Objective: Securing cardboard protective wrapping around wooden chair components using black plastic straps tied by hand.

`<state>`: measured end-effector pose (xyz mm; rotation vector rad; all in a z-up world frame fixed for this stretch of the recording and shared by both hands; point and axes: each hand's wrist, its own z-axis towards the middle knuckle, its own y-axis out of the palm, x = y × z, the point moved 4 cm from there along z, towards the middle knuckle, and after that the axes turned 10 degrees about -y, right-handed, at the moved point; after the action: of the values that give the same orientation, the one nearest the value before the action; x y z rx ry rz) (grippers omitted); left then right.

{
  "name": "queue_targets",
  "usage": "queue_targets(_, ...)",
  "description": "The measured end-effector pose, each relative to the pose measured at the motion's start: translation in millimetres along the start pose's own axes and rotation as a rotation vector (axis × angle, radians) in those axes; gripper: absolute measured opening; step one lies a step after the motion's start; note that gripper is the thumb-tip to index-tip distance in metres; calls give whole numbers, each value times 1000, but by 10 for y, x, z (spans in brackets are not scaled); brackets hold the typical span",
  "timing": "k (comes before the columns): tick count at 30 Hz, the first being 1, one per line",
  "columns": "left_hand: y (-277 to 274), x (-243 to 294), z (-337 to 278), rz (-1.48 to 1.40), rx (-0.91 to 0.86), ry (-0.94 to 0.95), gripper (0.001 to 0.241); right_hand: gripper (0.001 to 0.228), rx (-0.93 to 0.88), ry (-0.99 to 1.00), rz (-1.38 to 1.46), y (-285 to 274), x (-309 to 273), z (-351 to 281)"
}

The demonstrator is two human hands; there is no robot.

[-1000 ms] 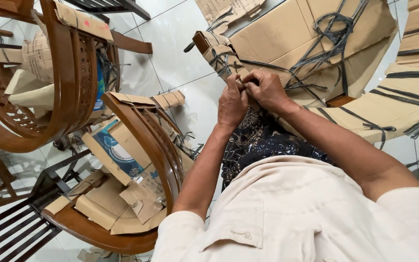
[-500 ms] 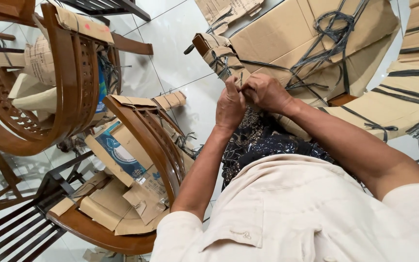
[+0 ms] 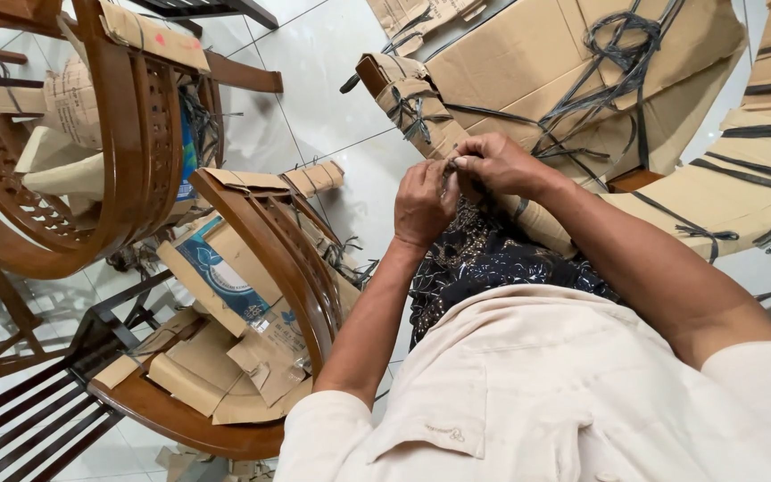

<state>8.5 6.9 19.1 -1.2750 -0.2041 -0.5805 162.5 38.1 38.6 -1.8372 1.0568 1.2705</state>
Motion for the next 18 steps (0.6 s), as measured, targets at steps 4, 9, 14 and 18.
queue_targets(4,96,-13,-73,149,74,38,28,14,12,-14,9,-16,170,75)
queue_targets(9,141,3,-70,240,127,89,19,12,57,-22,40,-62,332,149)
queue_targets(14,91,22,-15,240,126,109,12,10,104,-15,70,-61,382,187)
queue_targets(18,-6,102,98,257,117,99,10,9,149,-11,48,-52,370,218)
